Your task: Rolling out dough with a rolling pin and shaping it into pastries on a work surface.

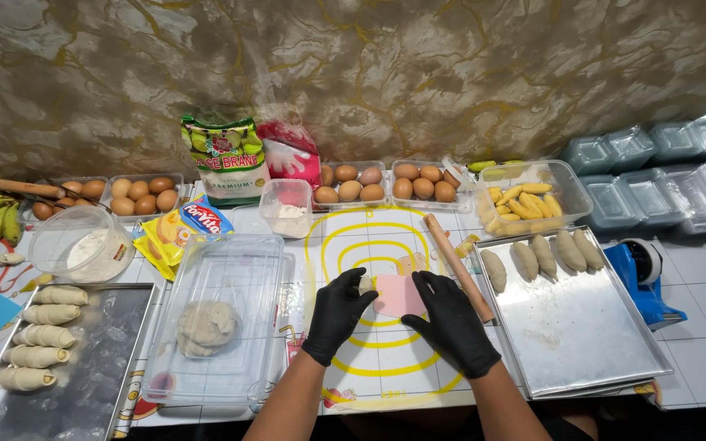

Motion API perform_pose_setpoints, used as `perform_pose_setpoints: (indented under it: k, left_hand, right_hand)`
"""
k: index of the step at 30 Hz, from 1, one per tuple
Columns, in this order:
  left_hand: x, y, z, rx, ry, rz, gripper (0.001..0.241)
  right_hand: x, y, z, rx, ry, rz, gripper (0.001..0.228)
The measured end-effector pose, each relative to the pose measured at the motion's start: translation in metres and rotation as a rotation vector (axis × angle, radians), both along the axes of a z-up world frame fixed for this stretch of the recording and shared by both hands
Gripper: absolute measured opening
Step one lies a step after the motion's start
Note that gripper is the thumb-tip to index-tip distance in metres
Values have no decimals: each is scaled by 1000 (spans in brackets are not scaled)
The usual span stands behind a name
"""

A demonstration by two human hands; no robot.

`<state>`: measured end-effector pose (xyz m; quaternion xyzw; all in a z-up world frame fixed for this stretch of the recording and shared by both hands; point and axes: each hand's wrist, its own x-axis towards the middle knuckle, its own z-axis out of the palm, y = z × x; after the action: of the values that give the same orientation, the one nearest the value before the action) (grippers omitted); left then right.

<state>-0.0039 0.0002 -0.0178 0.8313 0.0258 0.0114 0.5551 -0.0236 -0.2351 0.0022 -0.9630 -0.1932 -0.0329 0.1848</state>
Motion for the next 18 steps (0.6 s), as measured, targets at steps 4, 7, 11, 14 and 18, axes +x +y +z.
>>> perform_pose_setpoints:
  k: [4, 7, 11, 14, 18]
  left_hand:
    - [1, -1, -22, 152, -129, -57, 53]
    - [1, 1, -22, 181, -140, -39, 54]
    - [-6, 3, -17, 265, -223, -78, 47]
    - [-8, 0, -12, 248, -229, -87, 45]
    - [-9, -6, -6, 308, -212, -122, 47]
  right_hand:
    - [-2, 1, 3, -71, 19, -87, 86]
    - [-3, 10, 37, -222, 344, -237, 104]
    - [-7, 20, 48, 74, 481, -333, 96]
    - [-7, 18, 46, 253, 466, -411, 79]
    - [-3, 13, 51, 625, 321, -431, 66]
